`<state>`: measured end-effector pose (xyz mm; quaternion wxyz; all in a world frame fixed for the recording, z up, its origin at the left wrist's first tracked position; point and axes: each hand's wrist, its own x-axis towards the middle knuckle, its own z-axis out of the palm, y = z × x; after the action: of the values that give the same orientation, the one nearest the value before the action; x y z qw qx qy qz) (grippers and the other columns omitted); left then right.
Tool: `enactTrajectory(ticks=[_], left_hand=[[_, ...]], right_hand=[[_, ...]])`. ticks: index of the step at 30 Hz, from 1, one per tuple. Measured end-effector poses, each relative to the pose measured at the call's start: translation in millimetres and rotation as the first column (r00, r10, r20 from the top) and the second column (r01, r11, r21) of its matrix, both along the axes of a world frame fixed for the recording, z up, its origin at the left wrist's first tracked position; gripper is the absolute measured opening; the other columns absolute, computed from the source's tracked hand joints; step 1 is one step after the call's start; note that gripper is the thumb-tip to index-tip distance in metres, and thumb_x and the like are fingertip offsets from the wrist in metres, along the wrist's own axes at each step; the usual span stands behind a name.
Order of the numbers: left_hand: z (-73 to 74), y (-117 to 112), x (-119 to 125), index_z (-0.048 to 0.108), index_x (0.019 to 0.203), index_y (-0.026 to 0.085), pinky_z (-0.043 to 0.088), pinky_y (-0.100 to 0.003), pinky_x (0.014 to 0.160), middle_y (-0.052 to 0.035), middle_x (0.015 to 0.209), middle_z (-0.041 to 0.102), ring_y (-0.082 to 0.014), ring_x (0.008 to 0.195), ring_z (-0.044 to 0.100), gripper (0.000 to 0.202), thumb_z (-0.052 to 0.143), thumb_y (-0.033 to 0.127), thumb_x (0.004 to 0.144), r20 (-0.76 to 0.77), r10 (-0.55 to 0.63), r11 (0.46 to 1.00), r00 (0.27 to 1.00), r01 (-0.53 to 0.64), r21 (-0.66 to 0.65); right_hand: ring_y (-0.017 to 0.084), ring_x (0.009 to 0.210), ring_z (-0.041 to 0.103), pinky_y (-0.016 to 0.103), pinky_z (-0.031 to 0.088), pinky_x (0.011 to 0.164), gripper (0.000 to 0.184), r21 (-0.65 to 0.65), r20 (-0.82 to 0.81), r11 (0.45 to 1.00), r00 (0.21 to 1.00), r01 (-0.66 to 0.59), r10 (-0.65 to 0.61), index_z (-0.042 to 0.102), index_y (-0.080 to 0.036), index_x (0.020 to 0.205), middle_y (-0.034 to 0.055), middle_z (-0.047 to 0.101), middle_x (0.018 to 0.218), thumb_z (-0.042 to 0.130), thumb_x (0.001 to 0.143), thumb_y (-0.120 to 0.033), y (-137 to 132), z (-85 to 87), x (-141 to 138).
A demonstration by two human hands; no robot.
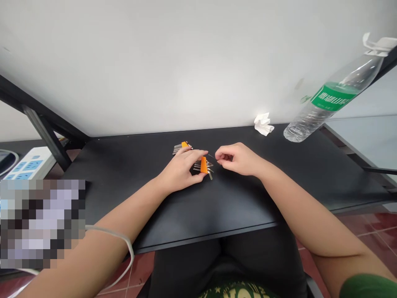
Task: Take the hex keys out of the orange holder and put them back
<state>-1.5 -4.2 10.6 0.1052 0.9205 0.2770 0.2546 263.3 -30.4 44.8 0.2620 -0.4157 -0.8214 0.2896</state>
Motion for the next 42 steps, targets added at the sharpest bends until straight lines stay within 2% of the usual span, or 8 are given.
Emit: enactTrajectory(ticks=[4, 7, 13, 19, 27, 34, 39, 42], left_hand=[[-2.3, 2, 0, 0.06, 0.134, 0.022, 0.038, -0.053, 0.122, -0.0114, 0.134, 0.07, -0.0274, 0.127, 0.066, 0.049, 0.069, 0.029, 0.087, 0.035, 0.007, 0.999, 0.999, -0.009, 0.05], [-2.7, 2, 1, 0.062, 0.131, 0.021, 0.041, -0.052, 0.12, -0.0128, 0.133, 0.07, -0.0283, 0.127, 0.066, 0.047, 0.07, 0.029, 0.085, 0.059, 0.027, 0.996, 0.998, -0.031, 0.078], [-3.2, 0, 1, 0.066, 0.127, 0.021, 0.044, -0.052, 0.116, -0.0136, 0.133, 0.069, -0.0294, 0.126, 0.065, 0.046, 0.074, 0.031, 0.083, 0.075, 0.044, 0.996, 0.996, -0.049, 0.078], [-3.6, 0, 2, 0.066, 0.125, 0.02, 0.043, -0.053, 0.116, -0.0156, 0.133, 0.069, -0.0294, 0.126, 0.065, 0.042, 0.073, 0.033, 0.085, 0.04, 0.047, 0.991, 0.998, -0.052, 0.125], [3.5, -6, 5, 0.067, 0.122, 0.021, 0.041, -0.058, 0.117, -0.0139, 0.124, 0.073, -0.0307, 0.124, 0.067, 0.038, 0.072, 0.028, 0.086, 0.015, 0.038, 0.978, 0.999, -0.04, 0.204], [4.3, -6, 4, 0.066, 0.124, 0.02, 0.043, -0.058, 0.116, -0.0169, 0.128, 0.071, -0.0311, 0.124, 0.066, 0.039, 0.071, 0.03, 0.087, 0.022, 0.055, 0.973, 0.998, -0.058, 0.222], [4.9, -8, 6, 0.067, 0.125, 0.021, 0.04, -0.059, 0.118, -0.0139, 0.118, 0.075, -0.0316, 0.125, 0.065, 0.039, 0.071, 0.028, 0.087, -0.018, 0.037, 0.979, 0.999, -0.033, 0.202], [6.0, -10, 9, 0.067, 0.125, 0.022, 0.038, -0.06, 0.119, -0.0128, 0.117, 0.075, -0.0321, 0.126, 0.065, 0.04, 0.073, 0.028, 0.085, -0.015, 0.043, 0.982, 0.999, -0.04, 0.185]], right_hand=[[0.012, 0.066, 0.057, 0.027, 0.046, 0.067, 0.021, -0.018, -0.058, 1.0, 0.998, 0.021, -0.022, 0.073, -0.021, 0.098, -0.0019, 0.068, 0.076, 0.06, 0.084, -0.014, -3, -1.8, -2], [0.012, 0.063, 0.06, 0.027, 0.049, 0.065, 0.022, -0.204, -0.158, 0.979, 0.987, 0.004, -0.037, 0.074, -0.02, 0.099, -0.0016, 0.068, 0.074, 0.062, 0.081, -0.015, -5, -1.9, -4], [0.014, 0.054, 0.065, 0.025, 0.052, 0.054, 0.028, -0.517, -0.289, 0.855, 0.948, -0.036, -0.135, 0.072, -0.017, 0.098, 0.0002, 0.07, 0.071, 0.06, 0.073, -0.012, -5, -0.2, -10], [0.011, 0.044, 0.057, 0.021, 0.047, 0.043, 0.021, -0.625, -0.353, 0.779, 0.908, -0.051, -0.224, 0.071, -0.015, 0.091, 0.0002, 0.068, 0.06, 0.062, 0.072, -0.011, -4, -1.5, -13], [0.008, 0.043, 0.055, 0.018, 0.046, 0.04, 0.021, -0.748, -0.511, 0.615, 0.807, -0.249, -0.296, 0.07, -0.014, 0.098, -0.0005, 0.067, 0.062, 0.078, 0.081, -0.023, -2, -3.5, -13], [0.01, 0.046, 0.059, 0.02, 0.05, 0.042, 0.032, -0.731, -0.496, 0.652, 0.813, -0.201, -0.305, 0.074, -0.012, 0.101, 0.0021, 0.07, 0.066, 0.085, 0.081, -0.035, -3, -6.3, -14], [0.007, 0.044, 0.054, 0.018, 0.043, 0.038, 0.031, -0.721, -0.527, 0.669, 0.77, -0.181, -0.36, 0.073, -0.014, 0.097, -0.001, 0.066, 0.064, 0.086, 0.081, -0.038, -4, -5.6, -17], [0.007, 0.044, 0.05, 0.019, 0.039, 0.038, 0.031, -0.685, -0.539, 0.713, 0.761, -0.148, -0.361, 0.07, -0.016, 0.091, -0.0021, 0.064, 0.064, 0.084, 0.082, -0.042, -5, -7.2, -23]])
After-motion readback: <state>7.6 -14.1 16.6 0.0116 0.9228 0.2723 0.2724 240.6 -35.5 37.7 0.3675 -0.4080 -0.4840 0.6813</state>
